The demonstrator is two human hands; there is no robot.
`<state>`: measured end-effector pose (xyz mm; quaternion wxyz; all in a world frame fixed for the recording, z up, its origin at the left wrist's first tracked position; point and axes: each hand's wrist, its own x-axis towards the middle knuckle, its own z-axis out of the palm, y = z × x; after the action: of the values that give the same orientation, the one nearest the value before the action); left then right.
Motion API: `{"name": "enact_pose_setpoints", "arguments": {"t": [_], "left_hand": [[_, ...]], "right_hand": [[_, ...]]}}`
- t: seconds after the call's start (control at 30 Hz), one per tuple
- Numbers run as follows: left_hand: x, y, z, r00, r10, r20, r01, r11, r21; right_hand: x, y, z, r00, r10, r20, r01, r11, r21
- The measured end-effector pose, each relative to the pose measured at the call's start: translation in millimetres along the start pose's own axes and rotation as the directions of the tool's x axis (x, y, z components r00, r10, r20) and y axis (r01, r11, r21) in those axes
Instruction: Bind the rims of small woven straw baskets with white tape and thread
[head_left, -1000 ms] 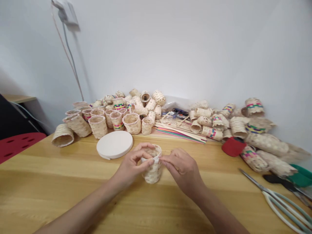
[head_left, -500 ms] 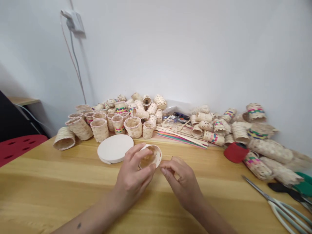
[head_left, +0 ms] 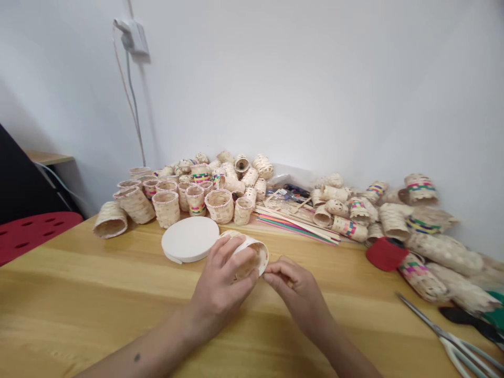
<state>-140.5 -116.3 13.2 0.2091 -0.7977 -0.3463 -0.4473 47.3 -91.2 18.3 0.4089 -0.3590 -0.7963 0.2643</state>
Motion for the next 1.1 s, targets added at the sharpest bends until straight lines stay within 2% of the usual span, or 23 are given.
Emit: {"name": "enact_pose_setpoints", "arguments": {"t": [0.1, 0.17, 0.33, 0.4, 0.47, 0.6, 0.73, 0.97, 1.1], "left_hand": [[0.9, -2.8, -1.3, 1.000, -0.015, -0.016, 0.015, 1.000, 0.020], [1.6, -2.2, -1.7, 0.999, -0.042, -0.034, 0.042, 0.999, 0.003], [-1.0, 1.7, 4.4, 0.998, -0.023, -0.050, 0.020, 0.998, -0.065], [-2.8, 0.7, 7.3, 0.999, -0.010, -0.047, 0.007, 0.998, -0.068], [-3.9, -2.0, 8.5, 0.999, -0.006, -0.040, 0.003, 0.998, -0.062], [-4.2, -5.6, 6.8, 0.999, 0.037, -0.005, -0.037, 0.998, -0.043], [-4.9, -3.8, 6.3, 0.995, 0.097, 0.039, -0.097, 0.995, -0.004], [-5.3, -5.1, 12.9, 0.984, 0.156, 0.086, -0.153, 0.987, -0.039], [-4.4, -3.3, 14.4, 0.988, 0.118, 0.099, -0.110, 0.990, -0.085]], "right_hand": [[1.6, 1.4, -3.1, 0.990, 0.125, 0.058, -0.132, 0.979, 0.157], [1.2, 0.3, -2.1, 0.982, 0.186, 0.044, -0.191, 0.956, 0.223], [-1.3, -4.0, 6.0, 0.988, 0.152, -0.036, -0.141, 0.966, 0.217], [-1.8, -3.4, 5.9, 0.995, 0.096, -0.038, -0.090, 0.988, 0.126], [-1.9, -1.6, 2.2, 1.000, -0.001, -0.011, 0.001, 0.999, -0.047], [-2.1, 0.5, -8.5, 0.978, -0.202, -0.049, 0.168, 0.907, -0.387], [-2.3, -1.2, -10.7, 0.954, -0.286, -0.090, 0.207, 0.846, -0.492], [-3.1, 1.2, -3.3, 0.994, -0.112, -0.005, 0.104, 0.934, -0.341], [-1.4, 6.3, -0.1, 0.996, 0.016, 0.089, -0.001, 0.987, -0.162]]}}
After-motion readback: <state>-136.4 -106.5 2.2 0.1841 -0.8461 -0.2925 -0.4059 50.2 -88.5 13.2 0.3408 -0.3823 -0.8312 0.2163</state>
